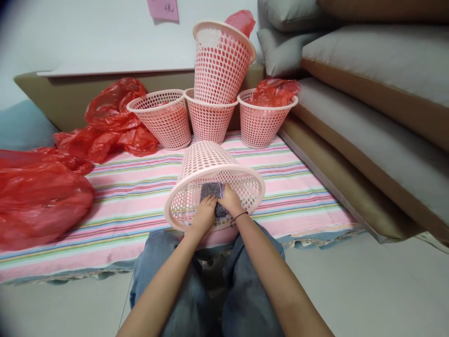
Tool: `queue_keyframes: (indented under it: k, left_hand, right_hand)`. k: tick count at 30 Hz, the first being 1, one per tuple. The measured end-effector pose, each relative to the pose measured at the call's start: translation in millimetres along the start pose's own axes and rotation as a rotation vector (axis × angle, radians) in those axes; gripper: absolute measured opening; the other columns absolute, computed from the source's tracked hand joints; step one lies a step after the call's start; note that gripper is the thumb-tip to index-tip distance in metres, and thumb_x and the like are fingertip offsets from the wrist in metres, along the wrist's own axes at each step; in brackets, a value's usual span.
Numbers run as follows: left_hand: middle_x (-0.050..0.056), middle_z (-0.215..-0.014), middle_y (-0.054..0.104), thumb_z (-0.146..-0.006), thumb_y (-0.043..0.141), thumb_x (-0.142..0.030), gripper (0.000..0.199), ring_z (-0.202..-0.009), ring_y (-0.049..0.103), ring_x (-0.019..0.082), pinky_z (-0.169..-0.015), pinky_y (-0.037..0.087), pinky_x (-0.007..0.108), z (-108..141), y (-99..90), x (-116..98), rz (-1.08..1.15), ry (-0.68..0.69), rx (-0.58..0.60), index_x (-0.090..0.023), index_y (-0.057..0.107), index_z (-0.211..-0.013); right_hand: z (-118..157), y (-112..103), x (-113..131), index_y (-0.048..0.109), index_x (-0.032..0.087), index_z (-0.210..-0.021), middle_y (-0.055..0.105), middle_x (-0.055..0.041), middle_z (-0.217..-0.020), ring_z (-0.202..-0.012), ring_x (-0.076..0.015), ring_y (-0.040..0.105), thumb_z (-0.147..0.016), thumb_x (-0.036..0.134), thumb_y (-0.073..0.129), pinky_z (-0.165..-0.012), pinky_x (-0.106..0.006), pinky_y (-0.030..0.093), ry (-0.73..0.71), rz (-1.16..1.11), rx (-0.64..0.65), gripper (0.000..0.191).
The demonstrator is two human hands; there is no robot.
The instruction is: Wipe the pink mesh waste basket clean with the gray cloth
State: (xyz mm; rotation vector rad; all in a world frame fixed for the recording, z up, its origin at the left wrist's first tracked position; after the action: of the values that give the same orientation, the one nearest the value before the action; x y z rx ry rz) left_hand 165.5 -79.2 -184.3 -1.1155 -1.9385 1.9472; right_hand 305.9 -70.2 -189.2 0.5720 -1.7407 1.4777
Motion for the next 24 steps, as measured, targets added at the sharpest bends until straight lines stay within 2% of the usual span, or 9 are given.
queue_keyframes:
  k: [3,6,10,13,16,19,21,22,24]
  left_hand:
    - [0.021,-0.133,0.062,-0.077,0.042,0.001,0.054,-0.132,0.053,0.028,-0.114,0.038,0.048,5.6,-2.0,-1.8,0.008,0.001,-0.04,-0.005,0.059,-0.128]
    - [0.022,-0.131,0.062,-0.075,0.045,-0.003,0.052,-0.129,0.054,0.029,-0.112,0.04,0.048,9.9,-6.6,-2.1,0.035,0.004,-0.081,-0.004,0.058,-0.126]
    - [0.021,-0.141,0.053,-0.071,0.057,-0.013,0.067,-0.134,0.048,0.031,-0.113,0.038,0.05,14.2,-14.0,-5.2,0.085,0.051,-0.12,-0.007,0.046,-0.137]
    - [0.021,-0.147,0.048,-0.07,0.066,-0.019,0.077,-0.138,0.042,0.034,-0.114,0.035,0.053,13.7,-18.7,-9.4,0.105,0.09,-0.144,-0.009,0.04,-0.142]
    - [0.019,-0.146,0.05,-0.068,0.066,-0.011,0.075,-0.136,0.045,0.033,-0.113,0.036,0.05,9.4,-22.5,-11.7,0.112,0.084,-0.179,-0.011,0.043,-0.139]
    - [0.016,-0.134,0.061,-0.07,0.06,-0.005,0.063,-0.125,0.055,0.03,-0.106,0.044,0.047,6.2,-25.9,-10.9,0.122,0.021,-0.23,-0.014,0.052,-0.132]
    - [0.015,-0.121,0.067,-0.076,0.054,-0.005,0.053,-0.112,0.063,0.029,-0.096,0.051,0.045,6.8,-29.0,-9.3,0.131,-0.06,-0.281,-0.014,0.055,-0.128]
    - [0.015,-0.117,0.068,-0.078,0.052,-0.006,0.051,-0.108,0.064,0.029,-0.093,0.052,0.044,7.9,-31.0,-8.7,0.132,-0.101,-0.314,-0.014,0.055,-0.128]
    - [0.015,-0.121,0.067,-0.08,0.048,-0.005,0.05,-0.112,0.061,0.03,-0.097,0.049,0.046,10.5,-35.8,-8.3,0.126,-0.158,-0.379,-0.014,0.056,-0.129]
  right_hand:
    - [-3.4,1.1,-3.7,0.06,0.015,-0.116,0.065,-0.0074,-0.112,-0.101,-0.022,0.064,-0.088,0.027,0.068,-0.092,-0.044,0.052,0.029,-0.059,0.003,0.033]
    - [-7.8,2.8,-5.0,0.061,0.015,-0.116,0.064,-0.0072,-0.116,-0.102,-0.0211,0.063,-0.092,0.032,0.065,-0.09,-0.043,0.053,0.048,-0.154,-0.006,0.029]
    - [-7.9,0.6,-3.8,0.059,0.016,-0.12,0.063,-0.0078,-0.118,-0.101,-0.0206,0.064,-0.093,0.033,0.063,-0.087,-0.041,0.056,0.073,-0.302,-0.039,0.032]
    - [-3.0,-2.5,-1.9,0.058,0.016,-0.121,0.064,-0.007,-0.113,-0.092,-0.0179,0.066,-0.094,0.033,0.062,-0.079,-0.036,0.058,0.078,-0.392,-0.046,0.032]
    - [0.4,-4.3,1.0,0.055,0.016,-0.122,0.066,-0.0054,-0.102,-0.078,-0.0151,0.066,-0.092,0.034,0.062,-0.067,-0.031,0.057,0.057,-0.436,-0.043,0.036]
    - [-0.7,-7.5,5.2,0.053,0.016,-0.124,0.067,-0.0038,-0.087,-0.064,-0.0159,0.065,-0.091,0.038,0.057,-0.059,-0.031,0.056,-0.005,-0.431,-0.039,0.039]
    - [-2.1,-12.8,9.2,0.054,0.017,-0.125,0.067,-0.0048,-0.086,-0.064,-0.0185,0.066,-0.091,0.037,0.05,-0.062,-0.034,0.057,-0.082,-0.403,-0.047,0.039]
    - [-2.3,-16.4,11.8,0.054,0.018,-0.126,0.068,-0.0067,-0.091,-0.072,-0.0203,0.068,-0.09,0.033,0.049,-0.069,-0.037,0.058,-0.133,-0.382,-0.054,0.04]
    - [-1.1,-24.3,18.8,0.056,0.02,-0.13,0.066,-0.011,-0.116,-0.102,-0.0247,0.066,-0.084,0.022,0.052,-0.092,-0.044,0.054,-0.253,-0.324,-0.066,0.046]
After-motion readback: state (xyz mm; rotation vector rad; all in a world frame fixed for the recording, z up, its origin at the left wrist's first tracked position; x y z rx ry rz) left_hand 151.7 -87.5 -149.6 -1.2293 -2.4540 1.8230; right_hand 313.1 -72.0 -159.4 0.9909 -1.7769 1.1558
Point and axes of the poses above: each hand's wrist, its own z-axis away from the middle knuckle, its own y-axis out of the palm, x = y × z, the point moved 1 cm from there along -z, towards the middle knuckle
